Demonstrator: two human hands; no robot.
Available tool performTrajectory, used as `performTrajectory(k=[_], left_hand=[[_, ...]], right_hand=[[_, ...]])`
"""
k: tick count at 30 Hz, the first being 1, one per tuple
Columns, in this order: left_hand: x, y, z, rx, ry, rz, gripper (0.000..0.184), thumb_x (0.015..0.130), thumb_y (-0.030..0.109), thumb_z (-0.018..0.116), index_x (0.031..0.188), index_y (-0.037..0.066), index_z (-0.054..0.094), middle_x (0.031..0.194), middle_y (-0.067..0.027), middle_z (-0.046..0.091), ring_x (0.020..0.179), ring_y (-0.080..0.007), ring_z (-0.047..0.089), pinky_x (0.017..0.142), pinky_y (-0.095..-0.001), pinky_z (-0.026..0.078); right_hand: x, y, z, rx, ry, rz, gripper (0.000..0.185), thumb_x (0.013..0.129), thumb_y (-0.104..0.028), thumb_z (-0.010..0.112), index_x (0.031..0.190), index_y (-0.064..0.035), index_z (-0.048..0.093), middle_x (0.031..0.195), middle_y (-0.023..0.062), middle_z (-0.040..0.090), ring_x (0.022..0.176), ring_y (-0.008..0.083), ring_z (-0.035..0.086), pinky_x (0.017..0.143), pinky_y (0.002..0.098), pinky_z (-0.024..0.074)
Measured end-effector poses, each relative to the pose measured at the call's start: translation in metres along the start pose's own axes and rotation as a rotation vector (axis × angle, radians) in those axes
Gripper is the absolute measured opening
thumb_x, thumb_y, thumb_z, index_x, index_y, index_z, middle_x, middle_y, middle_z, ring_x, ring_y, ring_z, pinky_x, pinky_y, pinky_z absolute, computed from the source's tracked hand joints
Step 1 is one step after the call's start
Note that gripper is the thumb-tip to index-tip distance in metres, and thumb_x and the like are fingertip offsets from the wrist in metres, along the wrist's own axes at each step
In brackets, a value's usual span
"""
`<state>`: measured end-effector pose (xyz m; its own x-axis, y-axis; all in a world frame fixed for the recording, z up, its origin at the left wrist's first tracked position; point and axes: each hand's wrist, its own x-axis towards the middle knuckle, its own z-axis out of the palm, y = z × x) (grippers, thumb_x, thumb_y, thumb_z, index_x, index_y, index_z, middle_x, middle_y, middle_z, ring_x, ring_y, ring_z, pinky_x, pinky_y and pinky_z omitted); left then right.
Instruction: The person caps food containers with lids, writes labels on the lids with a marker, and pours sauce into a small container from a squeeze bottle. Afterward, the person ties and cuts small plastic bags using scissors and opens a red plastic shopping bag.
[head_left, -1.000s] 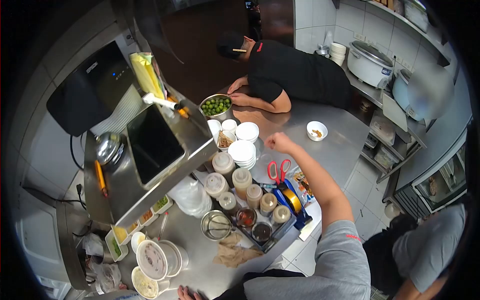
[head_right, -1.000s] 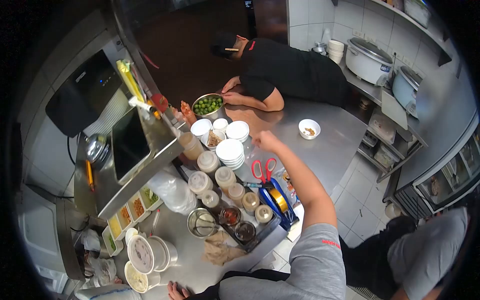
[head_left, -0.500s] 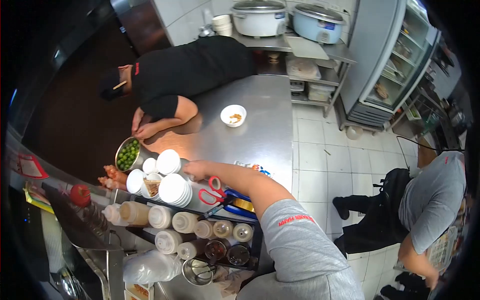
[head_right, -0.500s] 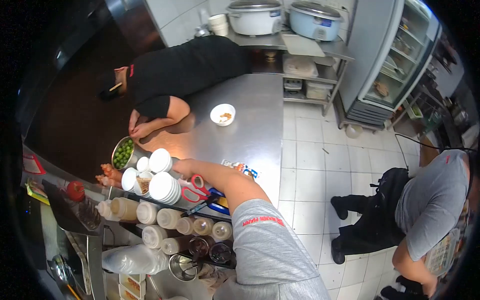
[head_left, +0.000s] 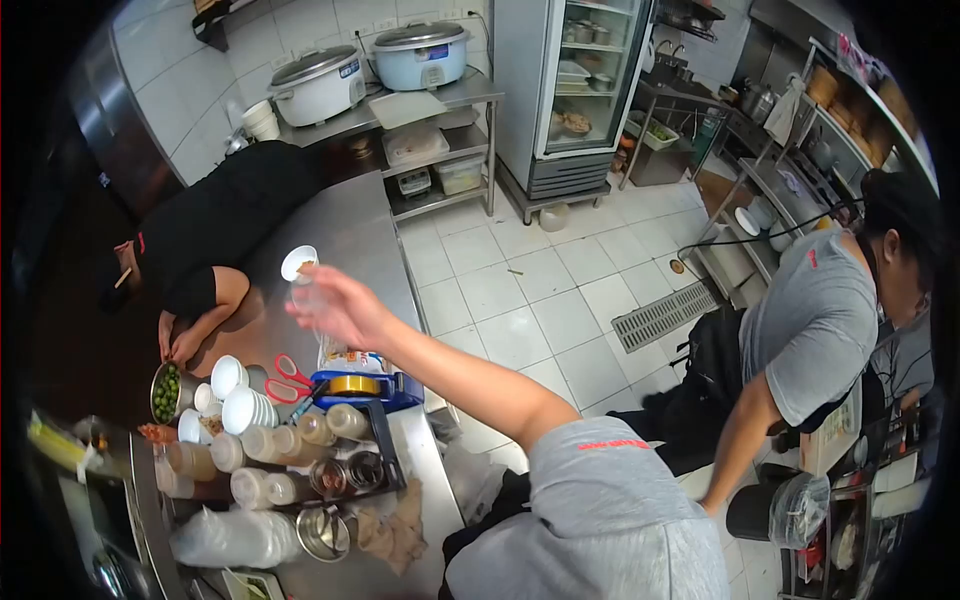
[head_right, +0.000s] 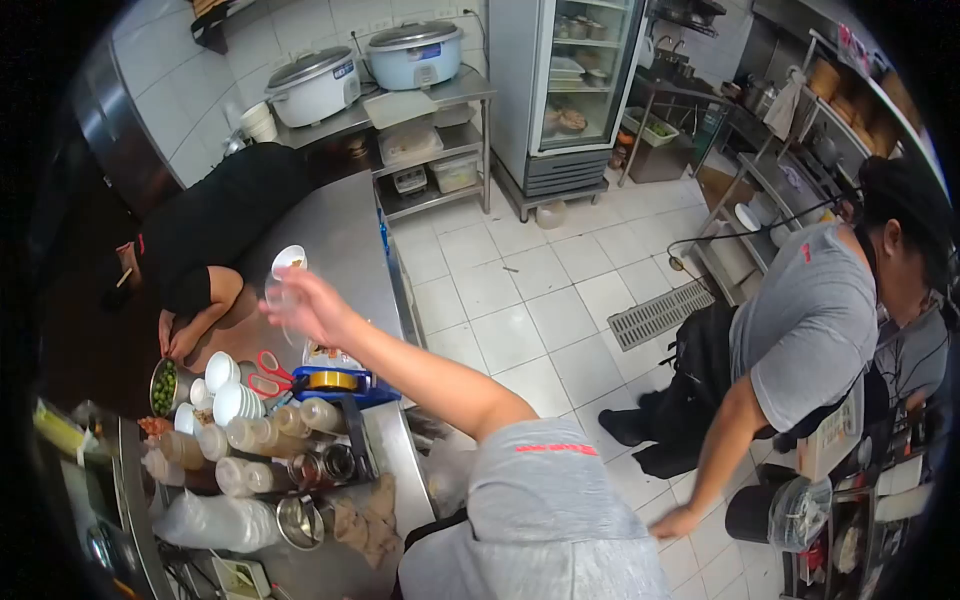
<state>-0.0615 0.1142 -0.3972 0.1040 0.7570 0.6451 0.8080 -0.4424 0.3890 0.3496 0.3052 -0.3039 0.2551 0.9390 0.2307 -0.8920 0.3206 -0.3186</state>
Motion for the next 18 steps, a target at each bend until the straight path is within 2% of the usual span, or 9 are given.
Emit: performTrajectory(k=[1, 3, 5, 7, 9, 12, 15, 18], left_hand=[[-0.001, 0.003, -0.004, -0.04, -0.002, -0.003, 0.036, 0.089, 0.023, 0.048, 0.112, -0.003, 0.055, 0.114, -0.0193, 0.057, 0.108, -0.0332, 0.052, 0.091, -0.0421, 0.039], [-0.003, 0.011, -0.013, -0.147, -0.01, -0.006, 0.036, 0.089, 0.023, 0.048, 0.113, -0.003, 0.055, 0.114, -0.0193, 0.057, 0.108, -0.0331, 0.052, 0.091, -0.0418, 0.039], [-0.006, 0.025, -0.025, -0.284, -0.059, -0.025, 0.036, 0.089, 0.023, 0.048, 0.113, -0.003, 0.055, 0.114, -0.0194, 0.057, 0.108, -0.0331, 0.052, 0.091, -0.0416, 0.039], [-0.014, 0.039, -0.039, -0.429, -0.118, -0.068, 0.036, 0.089, 0.023, 0.048, 0.113, -0.003, 0.055, 0.114, -0.0194, 0.057, 0.108, -0.0331, 0.052, 0.091, -0.0414, 0.039], [-0.024, 0.052, -0.049, -0.517, -0.208, -0.2, 0.036, 0.089, 0.023, 0.048, 0.113, -0.003, 0.055, 0.114, -0.0194, 0.057, 0.108, -0.0331, 0.052, 0.091, -0.0411, 0.039], [-0.036, 0.06, -0.061, -0.491, -0.34, -0.599, 0.035, 0.089, 0.02, 0.049, 0.114, -0.005, 0.053, 0.112, -0.0202, 0.057, 0.105, -0.0312, 0.053, 0.09, -0.0384, 0.041], [-0.044, 0.036, -0.074, -0.84, -0.446, -0.92, 0.035, 0.087, 0.02, 0.054, 0.114, -0.002, 0.054, 0.116, -0.0185, 0.055, 0.106, -0.0306, 0.053, 0.088, -0.0379, 0.043], [-0.067, 0.007, -0.059, -1.277, -0.359, -0.83, 0.035, 0.084, 0.02, 0.063, 0.108, -0.004, 0.054, 0.107, -0.0141, 0.057, 0.097, -0.0223, 0.056, 0.087, -0.036, 0.045]], right_hand=[[-0.031, 0.006, 0.01, 0.081, -0.018, 0.069, 0.035, 0.089, -0.023, 0.053, 0.12, -0.0093, 0.043, 0.102, 0.0136, 0.055, 0.086, 0.0296, 0.061, 0.07, 0.0364, 0.0519], [-0.097, 0.033, 0.022, 0.039, -0.145, 0.184, 0.036, 0.09, -0.026, 0.051, 0.121, -0.0089, 0.045, 0.108, 0.0149, 0.055, 0.087, 0.0259, 0.06, 0.071, 0.034, 0.0517], [-0.16, 0.07, 0.03, -0.028, -0.331, 0.354, 0.035, 0.088, -0.023, 0.054, 0.119, -0.0089, 0.046, 0.11, 0.0131, 0.054, 0.088, 0.02, 0.06, 0.071, 0.0306, 0.0511], [-0.22, 0.113, 0.042, -0.443, -0.247, 0.559, 0.035, 0.086, -0.021, 0.058, 0.118, -0.0085, 0.048, 0.109, 0.0098, 0.055, 0.087, 0.016, 0.059, 0.071, 0.0255, 0.0494], [-0.267, 0.17, 0.032, -0.684, -0.316, 0.558, 0.038, 0.079, -0.023, 0.066, 0.111, -0.0079, 0.052, 0.09, 0.0064, 0.058, 0.081, 0.0171, 0.058, 0.071, 0.0285, 0.0479], [-0.302, 0.19, 0.052, -1.113, -0.49, 0.229, 0.041, 0.075, -0.025, 0.069, 0.108, -0.007, 0.054, 0.088, 0.0068, 0.057, 0.082, 0.0183, 0.055, 0.07, 0.0297, 0.0453], [-0.314, 0.186, 0.066, -1.165, -0.534, 0.312, 0.04, 0.074, -0.025, 0.069, 0.107, -0.0071, 0.055, 0.087, 0.008, 0.055, 0.085, 0.0209, 0.055, 0.072, 0.0309, 0.0444], [-0.323, 0.184, 0.068, -1.213, -0.574, 0.307, 0.039, 0.078, -0.019, 0.068, 0.112, -0.0069, 0.054, 0.095, 0.0085, 0.051, 0.085, 0.02, 0.052, 0.066, 0.0301, 0.047]])
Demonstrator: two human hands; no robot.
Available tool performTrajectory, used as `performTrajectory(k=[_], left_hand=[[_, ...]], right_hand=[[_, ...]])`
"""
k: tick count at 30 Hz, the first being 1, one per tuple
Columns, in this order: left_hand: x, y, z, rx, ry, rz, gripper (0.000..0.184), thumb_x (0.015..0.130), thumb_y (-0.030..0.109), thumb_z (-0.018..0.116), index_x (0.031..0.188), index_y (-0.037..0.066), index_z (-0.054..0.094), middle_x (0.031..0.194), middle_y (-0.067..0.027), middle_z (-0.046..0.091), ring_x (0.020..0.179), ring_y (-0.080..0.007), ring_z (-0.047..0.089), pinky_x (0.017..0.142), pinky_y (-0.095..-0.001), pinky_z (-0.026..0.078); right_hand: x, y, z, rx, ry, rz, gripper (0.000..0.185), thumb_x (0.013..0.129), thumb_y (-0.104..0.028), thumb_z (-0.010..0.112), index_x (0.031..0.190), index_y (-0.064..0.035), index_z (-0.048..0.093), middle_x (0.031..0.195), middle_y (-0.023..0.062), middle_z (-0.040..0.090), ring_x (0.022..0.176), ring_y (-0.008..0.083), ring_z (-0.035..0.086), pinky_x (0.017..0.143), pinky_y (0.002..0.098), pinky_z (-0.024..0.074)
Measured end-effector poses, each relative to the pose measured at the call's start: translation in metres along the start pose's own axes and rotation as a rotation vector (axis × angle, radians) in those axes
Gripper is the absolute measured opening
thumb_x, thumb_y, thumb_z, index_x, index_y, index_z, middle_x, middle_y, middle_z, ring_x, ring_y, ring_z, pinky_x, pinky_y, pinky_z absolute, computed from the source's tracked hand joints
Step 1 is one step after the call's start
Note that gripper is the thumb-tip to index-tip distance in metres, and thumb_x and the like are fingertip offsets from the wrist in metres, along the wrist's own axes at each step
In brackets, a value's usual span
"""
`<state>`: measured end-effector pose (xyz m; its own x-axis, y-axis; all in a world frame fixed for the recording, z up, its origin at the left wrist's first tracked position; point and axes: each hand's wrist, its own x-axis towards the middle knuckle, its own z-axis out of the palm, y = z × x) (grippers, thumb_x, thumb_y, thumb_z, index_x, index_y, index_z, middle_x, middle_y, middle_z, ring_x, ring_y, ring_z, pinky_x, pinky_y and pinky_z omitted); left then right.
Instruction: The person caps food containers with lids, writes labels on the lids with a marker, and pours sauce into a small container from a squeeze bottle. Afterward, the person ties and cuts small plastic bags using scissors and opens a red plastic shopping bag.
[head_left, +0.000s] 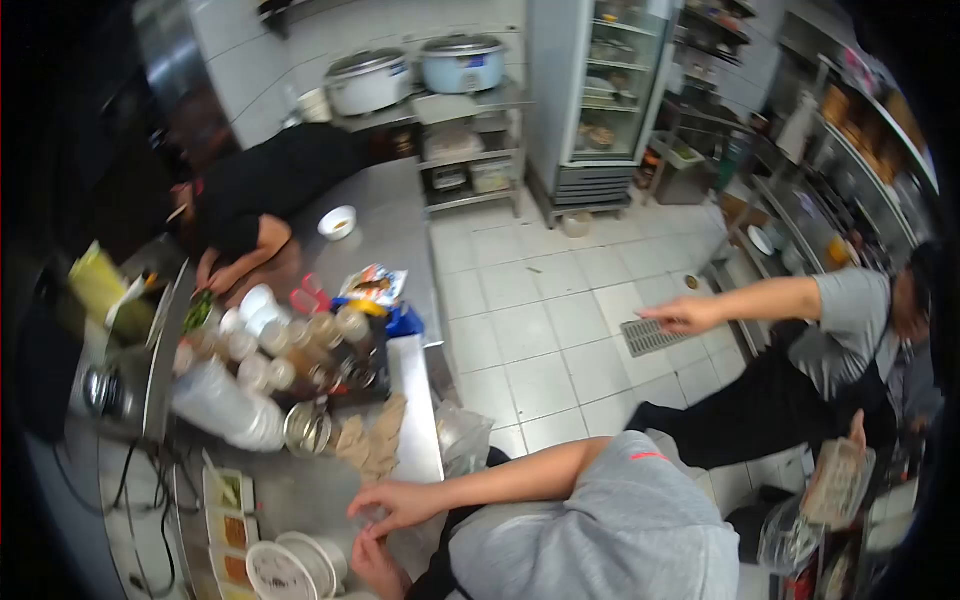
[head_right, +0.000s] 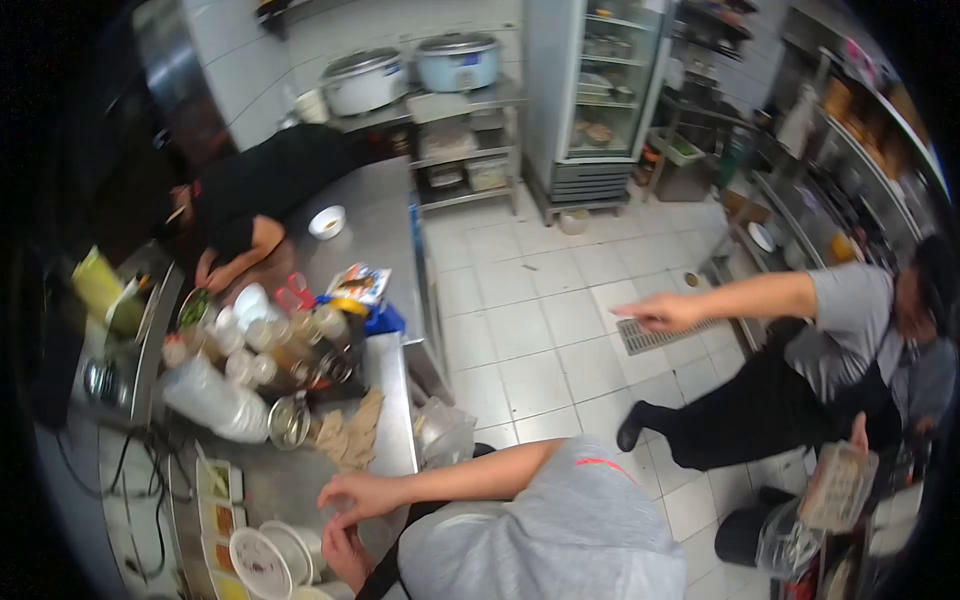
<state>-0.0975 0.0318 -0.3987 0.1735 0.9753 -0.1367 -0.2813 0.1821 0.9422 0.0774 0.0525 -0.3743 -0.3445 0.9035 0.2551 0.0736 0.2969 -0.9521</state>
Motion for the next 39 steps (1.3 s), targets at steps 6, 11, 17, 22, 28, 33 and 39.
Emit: performTrajectory(k=[6, 11, 17, 22, 28, 33, 39], left_hand=[[-0.012, 0.016, 0.009, 0.221, 0.077, 0.059, 0.019, 0.091, 0.012, 0.054, 0.095, -0.005, 0.061, 0.084, -0.0048, 0.061, 0.078, -0.0099, 0.056, 0.073, -0.0227, 0.044], [-0.018, 0.028, -0.002, 0.361, -0.038, 0.025, 0.018, 0.092, 0.014, 0.051, 0.096, -0.002, 0.061, 0.091, -0.0039, 0.058, 0.081, -0.0098, 0.055, 0.072, -0.0208, 0.043], [-0.015, 0.013, 0.014, 0.357, 0.132, -0.062, 0.017, 0.093, 0.018, 0.051, 0.103, 0.005, 0.056, 0.099, -0.0025, 0.052, 0.081, -0.01, 0.055, 0.068, -0.0204, 0.044], [0.005, 0.003, 0.042, -0.017, 0.124, -0.143, 0.011, 0.09, 0.011, 0.056, 0.098, 0.008, 0.05, 0.099, -0.0033, 0.054, 0.085, -0.0105, 0.055, 0.074, -0.0236, 0.046], [0.013, -0.036, 0.048, 0.211, 0.428, 0.156, 0.019, 0.079, 0.0, 0.067, 0.085, 0.008, 0.051, 0.109, -0.0093, 0.055, 0.096, -0.015, 0.054, 0.083, -0.0277, 0.044], [0.004, -0.065, 0.046, 0.659, 0.888, 0.224, 0.021, 0.07, -0.001, 0.072, 0.068, 0.006, 0.052, 0.113, -0.0168, 0.057, 0.109, -0.0249, 0.052, 0.093, -0.034, 0.037], [0.007, -0.085, 0.05, 0.902, 1.011, 0.311, 0.024, 0.064, 0.002, 0.076, 0.068, 0.006, 0.052, 0.114, -0.021, 0.057, 0.1, -0.0315, 0.058, 0.083, -0.035, 0.046]], right_hand=[[-0.009, -0.022, 0.004, -0.076, 0.03, 0.049, 0.043, 0.075, -0.014, 0.071, 0.114, -0.009, 0.054, 0.106, 0.0099, 0.05, 0.096, 0.0217, 0.053, 0.071, 0.0284, 0.0495], [-0.006, 0.0, -0.014, 0.344, -0.169, 0.214, 0.043, 0.076, -0.009, 0.07, 0.116, -0.0097, 0.054, 0.1, 0.0034, 0.054, 0.093, 0.0128, 0.053, 0.071, 0.0269, 0.0492], [0.03, -0.002, -0.038, -0.065, -0.459, -0.054, 0.042, 0.072, -0.005, 0.071, 0.111, -0.0062, 0.056, 0.093, 0.0046, 0.054, 0.09, 0.0169, 0.053, 0.074, 0.0287, 0.0451], [0.053, 0.019, -0.057, -0.086, -0.657, -0.342, 0.045, 0.069, -0.004, 0.069, 0.112, -0.0054, 0.055, 0.101, 0.0091, 0.054, 0.096, 0.0291, 0.05, 0.083, 0.0372, 0.0417], [0.117, -0.011, -0.144, -0.145, -0.648, -0.482, 0.037, 0.073, -0.009, 0.069, 0.108, -0.0059, 0.059, 0.106, 0.0099, 0.054, 0.102, 0.0257, 0.053, 0.087, 0.0342, 0.0433], [0.233, -0.031, -0.234, -0.126, -0.251, -0.308, 0.014, 0.079, -0.006, 0.061, 0.092, -0.0023, 0.062, 0.089, 0.0062, 0.062, 0.084, 0.0146, 0.059, 0.073, 0.0288, 0.0469], [0.368, 0.06, -0.262, -0.34, -0.497, -0.224, 0.035, 0.073, -0.013, 0.07, 0.104, 0.0009, 0.059, 0.1, 0.0112, 0.063, 0.09, 0.0183, 0.06, 0.075, 0.0282, 0.0472]])
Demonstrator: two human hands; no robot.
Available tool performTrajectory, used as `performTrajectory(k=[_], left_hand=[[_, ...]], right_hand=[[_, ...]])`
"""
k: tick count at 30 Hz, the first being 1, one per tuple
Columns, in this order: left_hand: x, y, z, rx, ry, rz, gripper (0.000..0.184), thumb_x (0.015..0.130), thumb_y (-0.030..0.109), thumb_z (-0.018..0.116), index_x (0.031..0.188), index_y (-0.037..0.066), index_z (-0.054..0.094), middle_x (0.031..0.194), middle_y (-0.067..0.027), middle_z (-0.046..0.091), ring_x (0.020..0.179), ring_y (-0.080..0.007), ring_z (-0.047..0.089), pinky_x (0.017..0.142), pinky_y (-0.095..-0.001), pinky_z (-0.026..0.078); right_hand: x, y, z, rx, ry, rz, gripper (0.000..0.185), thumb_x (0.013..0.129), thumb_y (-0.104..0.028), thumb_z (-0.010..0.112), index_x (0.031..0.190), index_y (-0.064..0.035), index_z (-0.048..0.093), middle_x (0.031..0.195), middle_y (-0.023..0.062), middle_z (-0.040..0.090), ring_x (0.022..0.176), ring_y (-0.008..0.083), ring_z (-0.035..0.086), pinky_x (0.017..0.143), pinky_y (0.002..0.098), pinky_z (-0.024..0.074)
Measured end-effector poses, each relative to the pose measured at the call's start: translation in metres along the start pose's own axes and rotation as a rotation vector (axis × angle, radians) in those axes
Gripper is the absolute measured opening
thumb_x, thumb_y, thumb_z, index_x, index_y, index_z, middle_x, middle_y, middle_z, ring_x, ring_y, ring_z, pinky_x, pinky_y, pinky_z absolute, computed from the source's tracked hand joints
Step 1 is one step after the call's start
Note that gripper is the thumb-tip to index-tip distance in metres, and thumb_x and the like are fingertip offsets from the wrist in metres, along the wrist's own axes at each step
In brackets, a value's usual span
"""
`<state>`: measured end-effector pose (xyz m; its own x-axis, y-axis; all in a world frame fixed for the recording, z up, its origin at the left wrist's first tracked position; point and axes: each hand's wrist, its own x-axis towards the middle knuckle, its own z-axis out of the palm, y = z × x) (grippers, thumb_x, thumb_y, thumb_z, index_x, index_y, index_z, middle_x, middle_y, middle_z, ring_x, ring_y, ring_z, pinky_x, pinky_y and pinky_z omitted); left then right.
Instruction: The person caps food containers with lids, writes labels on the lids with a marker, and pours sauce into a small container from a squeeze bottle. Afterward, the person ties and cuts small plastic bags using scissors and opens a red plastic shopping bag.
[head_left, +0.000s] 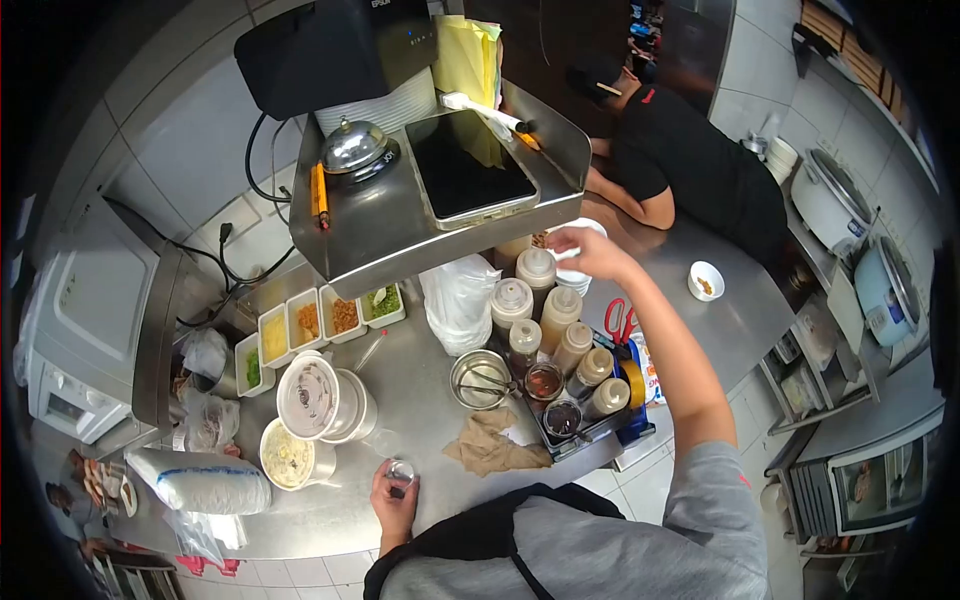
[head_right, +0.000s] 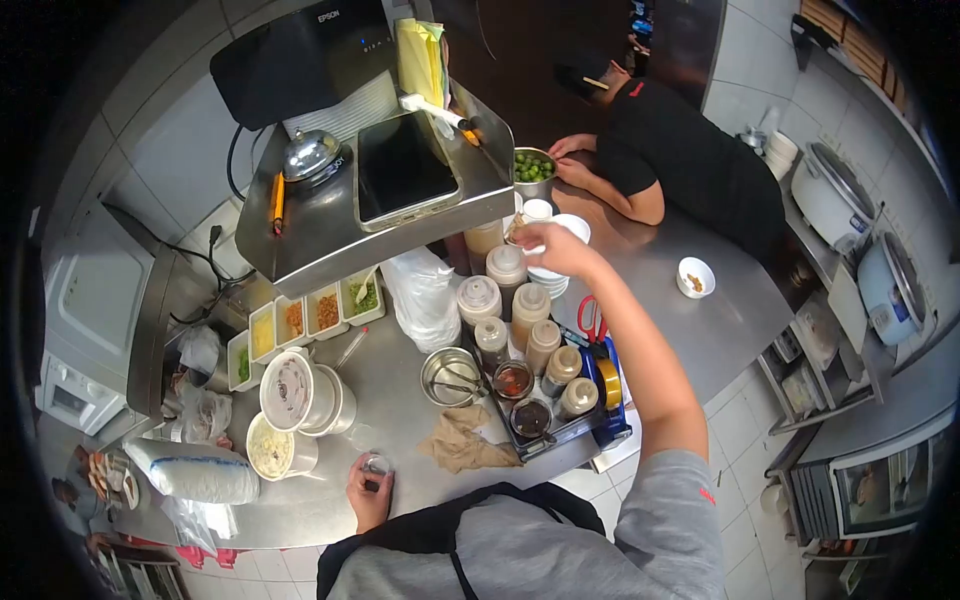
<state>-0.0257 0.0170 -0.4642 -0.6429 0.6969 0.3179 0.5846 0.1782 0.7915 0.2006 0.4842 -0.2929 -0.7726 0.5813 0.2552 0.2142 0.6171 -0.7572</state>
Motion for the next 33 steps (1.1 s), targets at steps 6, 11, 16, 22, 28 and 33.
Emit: performTrajectory(k=[6, 11, 16, 22, 28, 33], left_hand=[[0.003, 0.0, 0.002, -0.002, 0.032, -0.027, 0.024, 0.064, 0.001, 0.075, 0.065, 0.005, 0.051, 0.113, -0.0211, 0.057, 0.099, -0.0302, 0.059, 0.082, -0.0338, 0.045], [0.005, -0.001, 0.004, 0.015, 0.028, -0.028, 0.024, 0.064, 0.002, 0.075, 0.065, 0.005, 0.051, 0.112, -0.0211, 0.057, 0.098, -0.0297, 0.059, 0.08, -0.0335, 0.046], [0.002, -0.003, 0.001, 0.071, 0.001, -0.133, 0.025, 0.064, 0.008, 0.077, 0.066, 0.006, 0.052, 0.111, -0.0198, 0.058, 0.095, -0.0301, 0.061, 0.075, -0.0337, 0.049], [0.007, 0.01, -0.003, 0.022, 0.007, -0.123, 0.025, 0.064, 0.011, 0.078, 0.066, 0.005, 0.054, 0.111, -0.0145, 0.059, 0.085, -0.0254, 0.061, 0.062, -0.031, 0.05], [0.005, 0.0, -0.007, -0.04, 0.027, 0.006, 0.021, 0.067, 0.013, 0.076, 0.074, 0.006, 0.058, 0.111, -0.0122, 0.059, 0.1, -0.0293, 0.057, 0.081, -0.036, 0.047], [0.006, 0.0, -0.013, -0.037, 0.039, 0.033, 0.029, 0.068, 0.014, 0.075, 0.091, 0.008, 0.058, 0.112, -0.0102, 0.058, 0.102, -0.0274, 0.057, 0.084, -0.0354, 0.047]], right_hand=[[0.042, 0.019, 0.005, 0.259, -0.128, 0.286, 0.075, 0.061, -0.024, 0.081, 0.121, -0.0002, 0.042, 0.109, 0.0111, 0.056, 0.098, 0.0182, 0.054, 0.082, 0.0267, 0.0445], [0.058, -0.036, 0.012, 0.047, -0.029, 0.118, 0.054, 0.061, -0.017, 0.08, 0.107, 0.0001, 0.056, 0.097, 0.0071, 0.063, 0.089, 0.0161, 0.057, 0.08, 0.0289, 0.0453], [0.08, 0.014, 0.049, 0.071, -0.078, 0.026, 0.036, 0.067, -0.021, 0.074, 0.097, -0.0043, 0.065, 0.089, 0.0082, 0.066, 0.083, 0.015, 0.058, 0.076, 0.0317, 0.0469], [0.069, 0.024, 0.04, -0.308, 0.221, 0.052, 0.031, 0.067, -0.02, 0.072, 0.091, -0.0005, 0.064, 0.088, 0.0142, 0.064, 0.083, 0.0231, 0.06, 0.074, 0.0372, 0.0467], [0.046, 0.102, -0.04, 0.522, 0.625, 0.115, 0.042, 0.079, -0.026, 0.065, 0.112, -0.0014, 0.055, 0.112, 0.0113, 0.058, 0.102, 0.0215, 0.055, 0.086, 0.0354, 0.0453], [-0.021, -0.034, -0.092, 0.85, 0.931, -0.267, 0.059, 0.078, -0.035, 0.059, 0.125, -0.0019, 0.043, 0.118, 0.0164, 0.052, 0.108, 0.0317, 0.051, 0.093, 0.0489, 0.0413]])
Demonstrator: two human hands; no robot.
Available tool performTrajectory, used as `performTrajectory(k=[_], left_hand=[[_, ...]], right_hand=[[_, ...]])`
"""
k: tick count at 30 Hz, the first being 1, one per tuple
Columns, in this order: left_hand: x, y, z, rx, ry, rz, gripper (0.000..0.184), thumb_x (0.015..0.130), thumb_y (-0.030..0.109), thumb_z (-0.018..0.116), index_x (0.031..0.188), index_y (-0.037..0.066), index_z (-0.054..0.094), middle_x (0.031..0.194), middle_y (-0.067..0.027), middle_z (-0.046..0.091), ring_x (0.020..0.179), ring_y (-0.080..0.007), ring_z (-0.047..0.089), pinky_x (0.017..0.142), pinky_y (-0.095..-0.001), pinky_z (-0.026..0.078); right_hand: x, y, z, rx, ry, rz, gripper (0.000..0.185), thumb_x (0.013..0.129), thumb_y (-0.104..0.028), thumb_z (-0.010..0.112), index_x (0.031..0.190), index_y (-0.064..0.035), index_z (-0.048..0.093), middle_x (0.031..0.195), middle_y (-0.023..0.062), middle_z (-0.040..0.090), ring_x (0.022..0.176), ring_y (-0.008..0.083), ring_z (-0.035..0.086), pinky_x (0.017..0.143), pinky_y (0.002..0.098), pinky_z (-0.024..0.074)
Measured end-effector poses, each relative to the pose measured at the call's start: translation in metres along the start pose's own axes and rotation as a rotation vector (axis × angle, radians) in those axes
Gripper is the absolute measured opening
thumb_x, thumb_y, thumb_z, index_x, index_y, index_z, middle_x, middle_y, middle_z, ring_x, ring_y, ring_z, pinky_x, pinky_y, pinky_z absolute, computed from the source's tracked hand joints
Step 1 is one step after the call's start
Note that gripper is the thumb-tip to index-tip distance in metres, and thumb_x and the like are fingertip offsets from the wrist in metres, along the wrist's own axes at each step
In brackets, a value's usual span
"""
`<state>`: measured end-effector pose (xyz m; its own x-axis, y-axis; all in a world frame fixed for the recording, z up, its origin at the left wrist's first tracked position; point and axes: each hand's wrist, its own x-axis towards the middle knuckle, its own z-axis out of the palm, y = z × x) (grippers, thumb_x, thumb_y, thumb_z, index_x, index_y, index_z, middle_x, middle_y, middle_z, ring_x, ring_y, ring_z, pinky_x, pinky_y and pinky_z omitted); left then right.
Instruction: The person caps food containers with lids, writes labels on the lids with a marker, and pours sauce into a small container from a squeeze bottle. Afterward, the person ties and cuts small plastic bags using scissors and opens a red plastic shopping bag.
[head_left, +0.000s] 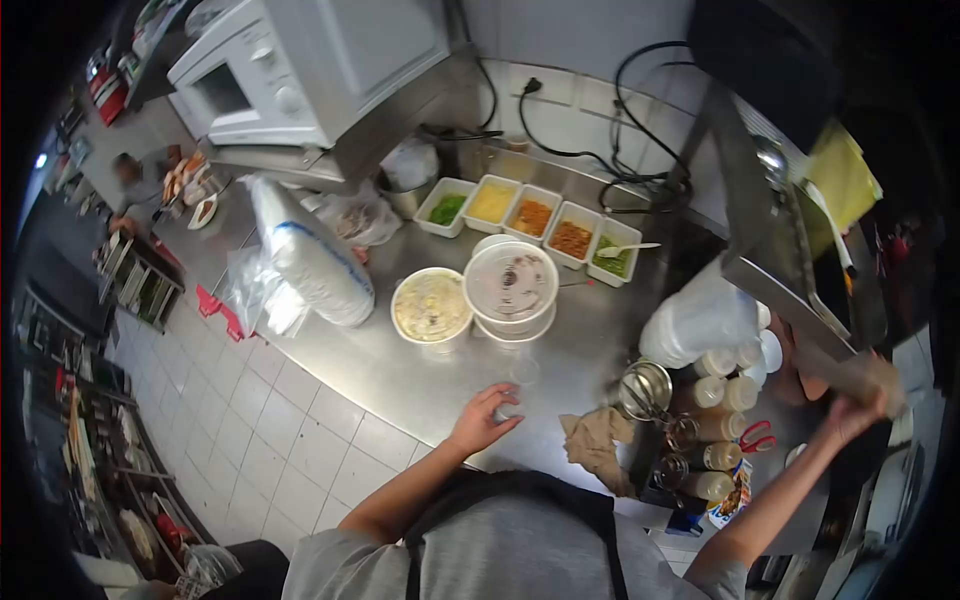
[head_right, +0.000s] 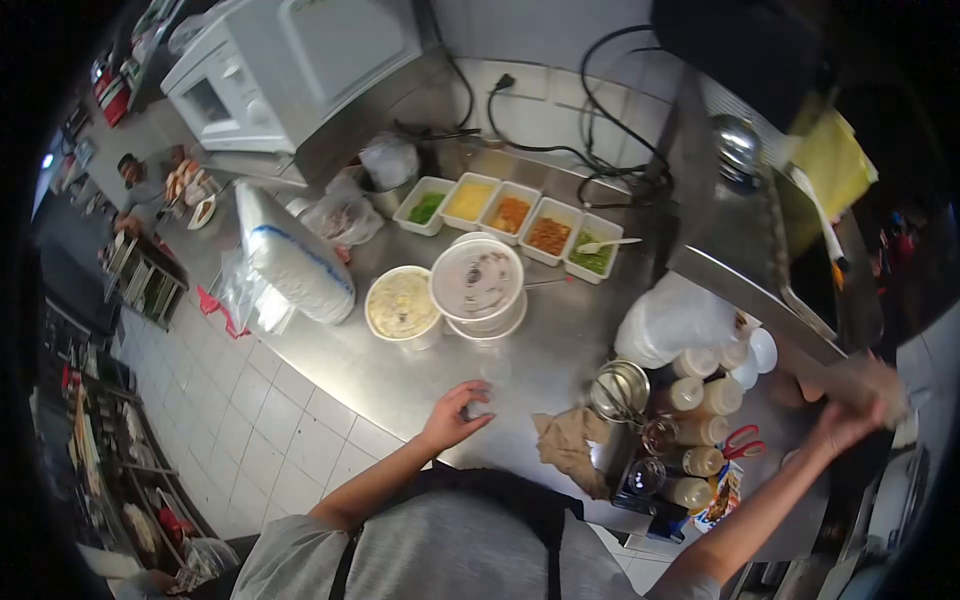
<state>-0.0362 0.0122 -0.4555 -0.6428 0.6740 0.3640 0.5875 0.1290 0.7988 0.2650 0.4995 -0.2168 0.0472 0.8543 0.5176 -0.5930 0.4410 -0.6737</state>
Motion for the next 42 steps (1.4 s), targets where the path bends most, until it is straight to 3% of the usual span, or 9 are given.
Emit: performTrajectory(k=[3, 5, 7, 9, 12, 15, 20, 23, 42], left_hand=[[-0.001, -0.004, -0.005, -0.073, -0.027, -0.028, 0.041, 0.069, 0.016, 0.075, 0.104, 0.007, 0.055, 0.112, -0.0105, 0.057, 0.103, -0.028, 0.056, 0.085, -0.0352, 0.046], [0.002, -0.001, -0.01, -0.149, -0.077, -0.07, 0.045, 0.07, 0.016, 0.075, 0.108, 0.007, 0.054, 0.113, -0.0105, 0.057, 0.104, -0.0279, 0.055, 0.086, -0.0351, 0.045], [0.007, -0.003, -0.014, -0.193, -0.158, -0.1, 0.049, 0.069, 0.015, 0.076, 0.112, 0.008, 0.054, 0.112, -0.0104, 0.058, 0.103, -0.0259, 0.056, 0.086, -0.0332, 0.045], [0.013, -0.003, -0.018, -0.23, -0.226, -0.096, 0.051, 0.069, 0.014, 0.076, 0.114, 0.009, 0.053, 0.113, -0.01, 0.058, 0.103, -0.0249, 0.057, 0.085, -0.0325, 0.045], [0.028, 0.008, -0.026, -0.29, -0.302, -0.028, 0.053, 0.069, 0.016, 0.077, 0.116, 0.01, 0.053, 0.117, -0.0091, 0.056, 0.104, -0.0249, 0.056, 0.085, -0.033, 0.045], [0.041, 0.013, -0.034, -0.354, -0.349, 0.049, 0.055, 0.068, 0.016, 0.077, 0.117, 0.01, 0.052, 0.121, -0.0086, 0.053, 0.106, -0.0251, 0.055, 0.085, -0.0338, 0.046], [0.045, 0.011, -0.048, -0.394, -0.43, 0.083, 0.057, 0.067, 0.013, 0.076, 0.118, 0.009, 0.051, 0.125, -0.0088, 0.051, 0.109, -0.0268, 0.054, 0.087, -0.036, 0.045], [0.045, 0.007, -0.058, -0.329, -0.439, 0.138, 0.06, 0.066, 0.01, 0.075, 0.12, 0.008, 0.049, 0.122, -0.0081, 0.054, 0.11, -0.0288, 0.053, 0.09, -0.0376, 0.043], [0.04, 0.0, -0.06, -0.325, -0.422, 0.103, 0.066, 0.064, 0.005, 0.074, 0.122, 0.005, 0.045, 0.115, -0.007, 0.059, 0.107, -0.0279, 0.055, 0.091, -0.0352, 0.044]], right_hand=[[-0.038, -0.062, 0.002, 0.114, -0.031, -0.011, 0.079, 0.076, -0.044, 0.059, 0.134, 0.0005, 0.03, 0.126, 0.0183, 0.044, 0.113, 0.0325, 0.047, 0.094, 0.046, 0.0397], [-0.056, -0.084, -0.029, 0.224, -0.427, 0.155, 0.083, 0.078, -0.048, 0.057, 0.136, 0.0017, 0.025, 0.13, 0.0191, 0.041, 0.116, 0.0303, 0.045, 0.096, 0.0465, 0.0384], [-0.1, -0.096, -0.008, 0.115, -0.607, 0.325, 0.088, 0.074, -0.049, 0.061, 0.137, -0.0001, 0.024, 0.121, 0.0181, 0.045, 0.1, 0.0295, 0.055, 0.077, 0.0407, 0.05], [-0.166, -0.082, 0.018, 0.177, -0.495, 0.604, 0.092, 0.068, -0.049, 0.068, 0.134, 0.0006, 0.027, 0.112, 0.0163, 0.05, 0.082, 0.0307, 0.062, 0.06, 0.0418, 0.0564], [-0.264, -0.062, 0.081, 0.031, -0.55, 1.175, 0.085, 0.063, -0.04, 0.076, 0.124, 0.0049, 0.039, 0.096, 0.0249, 0.06, 0.077, 0.0343, 0.064, 0.062, 0.0486, 0.0566], [-0.319, -0.021, 0.118, 0.024, -0.893, 1.485, 0.071, 0.07, -0.04, 0.071, 0.12, 0.0061, 0.047, 0.105, 0.0165, 0.06, 0.091, 0.027, 0.062, 0.078, 0.0413, 0.0525], [-0.371, 0.025, 0.133, -0.439, -1.103, 1.487, 0.068, 0.075, -0.044, 0.068, 0.119, 0.0044, 0.05, 0.107, 0.0121, 0.059, 0.099, 0.0186, 0.055, 0.085, 0.0292, 0.0432], [-0.388, 0.034, 0.14, -0.549, -0.986, 1.536, 0.068, 0.076, -0.047, 0.067, 0.118, 0.0051, 0.051, 0.104, 0.0131, 0.059, 0.093, 0.0186, 0.057, 0.08, 0.0296, 0.0458], [-0.399, 0.028, 0.162, -0.449, -0.833, 1.736, 0.066, 0.08, -0.049, 0.063, 0.119, 0.0022, 0.05, 0.101, 0.0088, 0.058, 0.086, 0.0126, 0.055, 0.071, 0.026, 0.0466]])
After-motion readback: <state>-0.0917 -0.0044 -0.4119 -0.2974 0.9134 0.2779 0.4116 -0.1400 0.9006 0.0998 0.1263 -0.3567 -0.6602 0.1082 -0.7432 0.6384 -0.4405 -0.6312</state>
